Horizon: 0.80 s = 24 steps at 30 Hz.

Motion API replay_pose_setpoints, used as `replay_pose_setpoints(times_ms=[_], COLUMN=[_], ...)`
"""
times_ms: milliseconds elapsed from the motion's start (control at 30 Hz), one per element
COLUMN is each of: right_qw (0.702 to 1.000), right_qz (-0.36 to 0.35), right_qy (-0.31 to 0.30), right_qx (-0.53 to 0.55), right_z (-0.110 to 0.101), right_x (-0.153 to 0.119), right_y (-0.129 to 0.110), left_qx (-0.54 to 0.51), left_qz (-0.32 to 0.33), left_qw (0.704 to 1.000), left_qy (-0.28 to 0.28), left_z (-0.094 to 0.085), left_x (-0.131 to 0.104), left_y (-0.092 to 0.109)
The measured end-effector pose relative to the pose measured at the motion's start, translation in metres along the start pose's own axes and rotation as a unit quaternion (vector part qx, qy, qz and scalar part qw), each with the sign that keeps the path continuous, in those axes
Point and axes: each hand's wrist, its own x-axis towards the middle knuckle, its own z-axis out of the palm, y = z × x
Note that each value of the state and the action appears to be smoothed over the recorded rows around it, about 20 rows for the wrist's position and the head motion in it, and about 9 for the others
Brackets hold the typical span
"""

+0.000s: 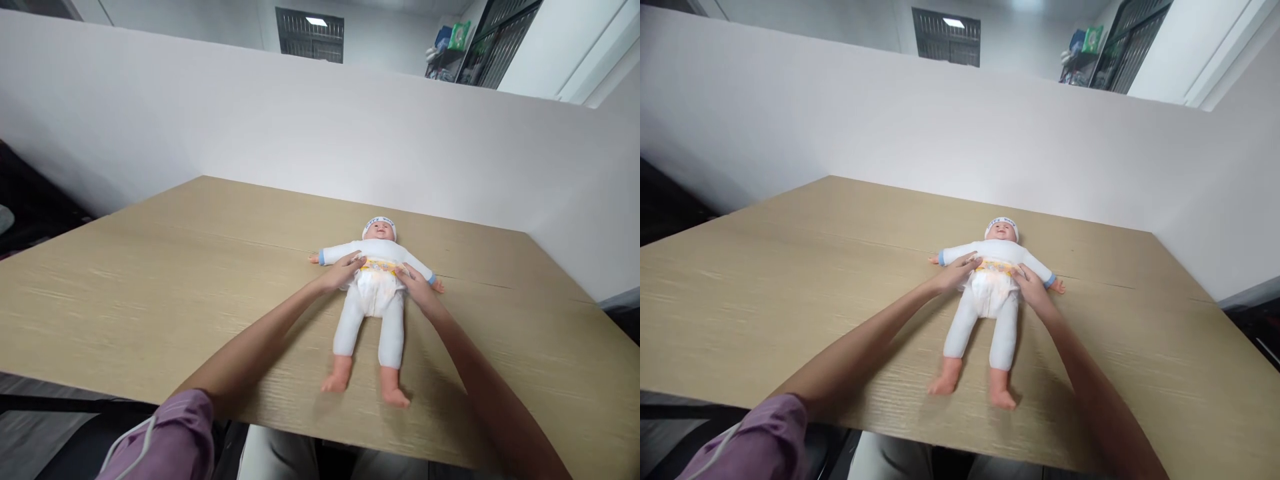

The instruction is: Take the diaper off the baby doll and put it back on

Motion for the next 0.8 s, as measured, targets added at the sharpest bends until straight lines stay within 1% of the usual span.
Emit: replay_pose_setpoints(times_ms=[100,167,233,300,367,433,500,567,633,700,733,800], right_qw=[0.999,0.998,0.999,0.999,0.997,0.992,0.98,0.965,0.953,0.943,0.939,0.935], right_qz=[0.021,0.028,0.033,0.039,0.039,0.023,-0.007,-0.043,-0.068,-0.069,-0.064,-0.047], right_qy=[-0.036,-0.056,-0.043,0.01,0.061,0.094,0.104,0.092,0.077,0.07,0.071,0.076], right_qx=[0.015,0.013,0.007,-0.003,-0.025,-0.087,-0.172,-0.243,-0.285,-0.317,-0.33,-0.342], right_z=[-0.005,-0.012,-0.019,-0.026,-0.033,-0.039,-0.044,-0.048,-0.051,-0.052,-0.051,-0.049], right_x=[-0.02,-0.028,-0.03,-0.03,-0.035,-0.046,-0.06,-0.071,-0.077,-0.077,-0.077,-0.077], right_y=[-0.001,-0.003,-0.001,0.005,0.015,0.025,0.035,0.042,0.046,0.049,0.05,0.052], left_qx=[-0.025,-0.036,-0.029,-0.005,0.022,0.058,0.116,0.184,0.25,0.314,0.345,0.403], left_qz=[-0.018,-0.026,-0.02,-0.012,-0.003,0.015,0.047,0.09,0.149,0.202,0.218,0.226], left_qw=[0.999,0.997,0.997,0.999,1.0,0.998,0.99,0.975,0.953,0.927,0.913,0.886], left_qy=[-0.045,-0.066,-0.066,-0.042,-0.006,0.033,0.068,0.091,0.08,0.038,0.012,-0.028], left_z=[0.001,-0.001,-0.006,-0.013,-0.019,-0.023,-0.021,-0.011,0.006,0.028,0.039,0.057], left_x=[-0.021,-0.028,-0.029,-0.024,-0.019,-0.016,-0.016,-0.019,-0.021,-0.022,-0.022,-0.022], left_y=[-0.003,-0.004,-0.005,-0.005,-0.003,0.002,0.01,0.021,0.033,0.045,0.049,0.053])
